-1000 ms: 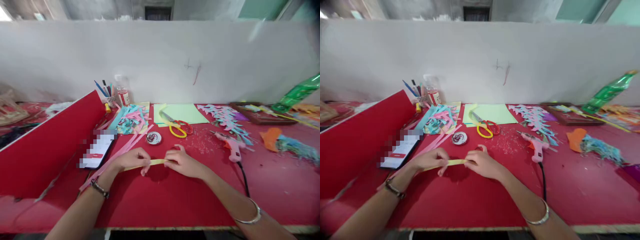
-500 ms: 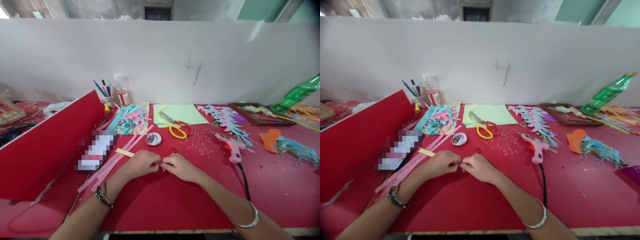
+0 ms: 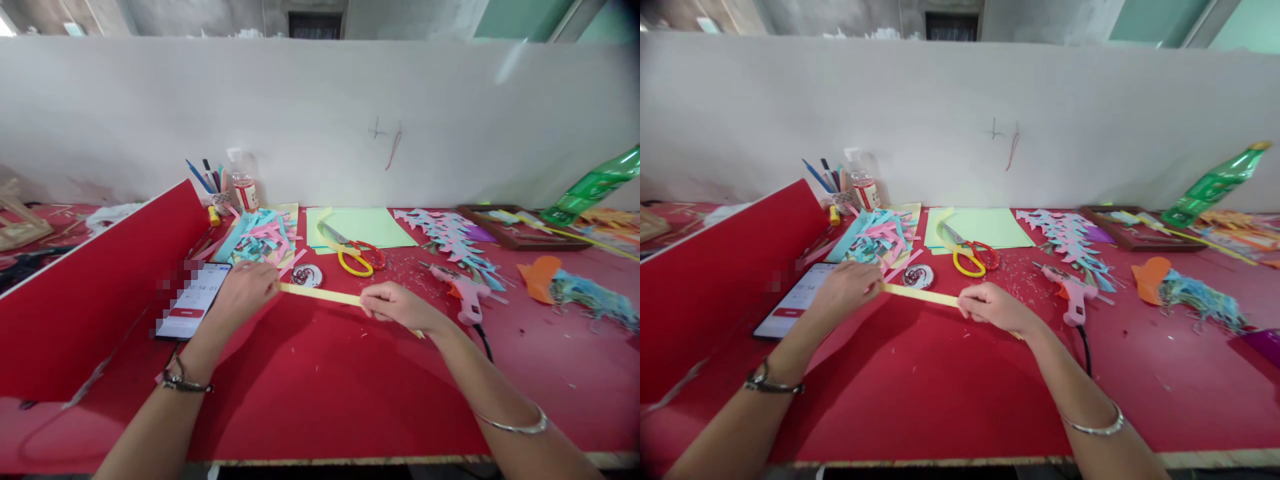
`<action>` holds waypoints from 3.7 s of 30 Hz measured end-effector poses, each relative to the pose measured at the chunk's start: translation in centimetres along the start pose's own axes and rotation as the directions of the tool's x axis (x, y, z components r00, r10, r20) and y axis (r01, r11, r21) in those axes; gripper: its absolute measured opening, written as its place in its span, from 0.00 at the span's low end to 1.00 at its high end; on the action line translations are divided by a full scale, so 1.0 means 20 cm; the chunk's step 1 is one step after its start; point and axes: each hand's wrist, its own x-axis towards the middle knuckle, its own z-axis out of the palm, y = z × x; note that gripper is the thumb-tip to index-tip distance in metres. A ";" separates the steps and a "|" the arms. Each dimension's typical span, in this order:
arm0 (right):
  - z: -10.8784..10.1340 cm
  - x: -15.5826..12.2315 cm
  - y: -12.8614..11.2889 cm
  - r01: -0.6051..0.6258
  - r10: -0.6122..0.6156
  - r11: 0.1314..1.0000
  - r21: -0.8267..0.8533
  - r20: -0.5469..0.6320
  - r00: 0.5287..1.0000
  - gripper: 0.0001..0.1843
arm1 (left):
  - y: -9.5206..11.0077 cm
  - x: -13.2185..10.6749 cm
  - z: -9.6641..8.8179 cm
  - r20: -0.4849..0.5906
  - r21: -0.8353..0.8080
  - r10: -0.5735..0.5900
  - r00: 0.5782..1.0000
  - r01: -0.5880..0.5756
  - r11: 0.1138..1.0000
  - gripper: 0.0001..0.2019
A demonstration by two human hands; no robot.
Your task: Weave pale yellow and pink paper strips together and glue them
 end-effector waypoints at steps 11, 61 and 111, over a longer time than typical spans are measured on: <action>-0.02 0.02 0.06 -0.031 0.033 0.999 0.041 -0.054 0.998 0.17 | -0.20 -0.08 0.19 -0.115 0.056 -0.354 0.928 0.362 0.931 0.29; 0.10 0.06 0.01 -0.097 -0.285 0.707 -0.700 -0.407 0.868 0.08 | -0.06 -0.01 -0.02 -0.108 0.215 -0.145 0.983 0.166 0.963 0.10; 0.06 0.09 0.05 0.011 -0.458 0.726 -0.687 -0.472 0.753 0.09 | -0.08 -0.05 -0.09 0.547 -0.794 0.237 0.803 0.408 0.451 0.18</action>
